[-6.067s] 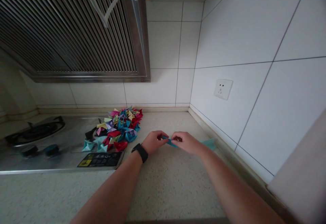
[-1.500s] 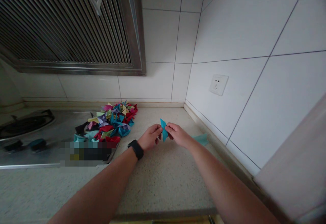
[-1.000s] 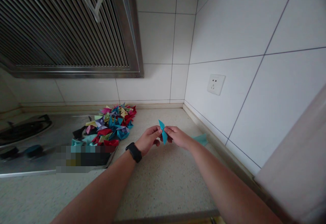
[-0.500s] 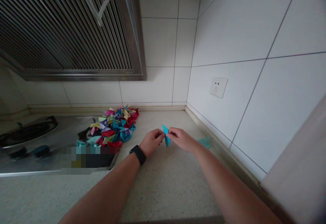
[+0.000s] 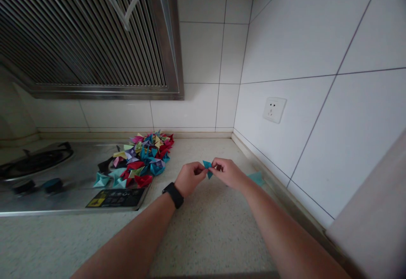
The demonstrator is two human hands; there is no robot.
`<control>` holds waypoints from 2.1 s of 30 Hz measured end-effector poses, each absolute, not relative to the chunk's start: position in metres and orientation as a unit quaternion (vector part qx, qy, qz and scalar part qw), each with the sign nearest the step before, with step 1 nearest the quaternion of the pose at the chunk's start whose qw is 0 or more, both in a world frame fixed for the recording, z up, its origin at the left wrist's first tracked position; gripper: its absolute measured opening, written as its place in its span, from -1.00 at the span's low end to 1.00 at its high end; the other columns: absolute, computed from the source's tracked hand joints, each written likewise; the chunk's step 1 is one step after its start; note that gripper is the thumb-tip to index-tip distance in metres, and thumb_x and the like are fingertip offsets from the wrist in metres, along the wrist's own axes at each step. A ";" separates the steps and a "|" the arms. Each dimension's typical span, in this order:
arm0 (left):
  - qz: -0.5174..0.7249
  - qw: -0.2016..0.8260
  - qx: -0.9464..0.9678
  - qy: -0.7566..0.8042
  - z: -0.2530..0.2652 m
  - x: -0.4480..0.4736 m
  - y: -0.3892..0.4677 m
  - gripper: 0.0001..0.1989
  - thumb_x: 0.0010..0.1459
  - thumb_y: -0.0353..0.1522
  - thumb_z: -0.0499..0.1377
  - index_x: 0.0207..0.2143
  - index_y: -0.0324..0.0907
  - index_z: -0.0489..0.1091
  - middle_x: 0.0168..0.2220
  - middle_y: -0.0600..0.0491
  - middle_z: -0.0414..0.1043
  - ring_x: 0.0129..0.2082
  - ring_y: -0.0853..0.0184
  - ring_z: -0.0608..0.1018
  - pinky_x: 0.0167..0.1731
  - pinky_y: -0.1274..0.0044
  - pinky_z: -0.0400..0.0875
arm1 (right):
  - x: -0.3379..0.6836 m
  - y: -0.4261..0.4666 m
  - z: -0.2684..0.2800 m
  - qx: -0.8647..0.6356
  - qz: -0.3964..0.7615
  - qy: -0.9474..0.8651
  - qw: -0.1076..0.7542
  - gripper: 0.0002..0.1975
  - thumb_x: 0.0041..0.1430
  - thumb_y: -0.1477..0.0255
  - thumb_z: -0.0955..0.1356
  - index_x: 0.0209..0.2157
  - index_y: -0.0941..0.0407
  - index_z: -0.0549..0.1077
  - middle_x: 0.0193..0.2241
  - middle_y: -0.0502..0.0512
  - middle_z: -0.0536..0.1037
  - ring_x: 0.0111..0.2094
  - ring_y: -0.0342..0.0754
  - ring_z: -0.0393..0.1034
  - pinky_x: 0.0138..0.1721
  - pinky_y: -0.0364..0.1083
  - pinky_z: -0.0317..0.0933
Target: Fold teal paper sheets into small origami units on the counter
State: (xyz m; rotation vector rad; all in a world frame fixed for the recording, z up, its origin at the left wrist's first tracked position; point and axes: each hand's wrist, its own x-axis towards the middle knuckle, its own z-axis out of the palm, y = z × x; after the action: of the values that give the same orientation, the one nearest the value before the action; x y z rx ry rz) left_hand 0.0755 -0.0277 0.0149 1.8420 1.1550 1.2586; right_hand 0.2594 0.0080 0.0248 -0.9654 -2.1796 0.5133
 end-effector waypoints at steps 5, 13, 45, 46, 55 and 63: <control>0.486 0.359 0.664 0.441 0.017 0.077 -0.029 -0.68 0.01 -0.17 0.20 -0.45 -0.31 0.39 -0.62 0.08 0.29 -0.63 0.49 0.27 -0.61 0.63 0.11 | 0.258 0.005 0.029 -0.374 0.178 -0.835 0.363 -0.77 0.12 0.26 0.33 -0.46 0.14 0.39 -0.61 -0.03 0.34 -0.58 -0.20 0.12 -0.53 -0.19 -0.06; 0.491 0.391 0.641 0.442 0.015 0.076 -0.027 -0.71 0.01 -0.21 0.21 -0.42 -0.32 0.39 -0.64 0.08 0.31 -0.67 0.50 0.30 -0.65 0.65 0.14 | 0.253 0.002 0.029 -0.376 0.159 -0.826 0.388 -0.75 0.13 0.26 0.32 -0.49 0.14 0.37 -0.61 -0.02 0.33 -0.58 -0.19 0.12 -0.53 -0.17 -0.08; 0.439 0.301 0.704 0.470 0.015 0.065 -0.018 -0.70 0.09 -0.21 0.15 -0.27 -0.30 0.41 -0.64 0.15 0.21 -0.67 0.51 0.27 -0.65 0.65 0.08 | 0.250 0.006 0.026 -0.382 0.229 -0.816 0.368 -0.79 0.13 0.30 0.31 -0.42 0.17 0.43 -0.51 0.02 0.43 -0.51 -0.19 0.20 -0.45 -0.19 0.05; 0.434 0.290 0.712 0.471 0.016 0.064 -0.018 -0.70 0.09 -0.21 0.15 -0.28 -0.29 0.41 -0.64 0.16 0.20 -0.67 0.51 0.27 -0.66 0.65 0.07 | 0.250 0.006 0.025 -0.377 0.230 -0.818 0.367 -0.79 0.14 0.30 0.31 -0.41 0.17 0.43 -0.51 0.02 0.44 -0.50 -0.18 0.21 -0.44 -0.18 0.06; 0.454 0.372 0.701 0.405 0.008 0.060 -0.011 -0.67 0.12 -0.14 0.15 -0.31 -0.27 0.36 -0.64 0.16 0.20 -0.69 0.51 0.25 -0.66 0.65 0.10 | 0.250 0.009 0.024 -0.360 0.325 -0.796 0.363 -0.78 0.17 0.28 0.29 -0.36 0.18 0.39 -0.48 0.01 0.39 -0.47 -0.19 0.22 -0.41 -0.19 0.08; 0.468 0.381 0.705 0.373 0.011 0.060 -0.013 -0.73 0.09 -0.22 0.18 -0.39 -0.29 0.36 -0.52 0.12 0.26 -0.54 0.50 0.30 -0.50 0.62 0.19 | 0.252 0.010 0.025 -0.355 0.306 -0.813 0.344 -0.74 0.16 0.27 0.30 -0.43 0.19 0.40 -0.54 -0.03 0.33 -0.48 -0.19 0.17 -0.41 -0.18 0.03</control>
State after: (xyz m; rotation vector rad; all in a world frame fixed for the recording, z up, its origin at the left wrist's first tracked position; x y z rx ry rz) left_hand 0.0599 -0.0127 0.0108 1.7993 0.9513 1.1950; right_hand 0.2518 0.0104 0.0249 -0.9232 -2.1129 0.7948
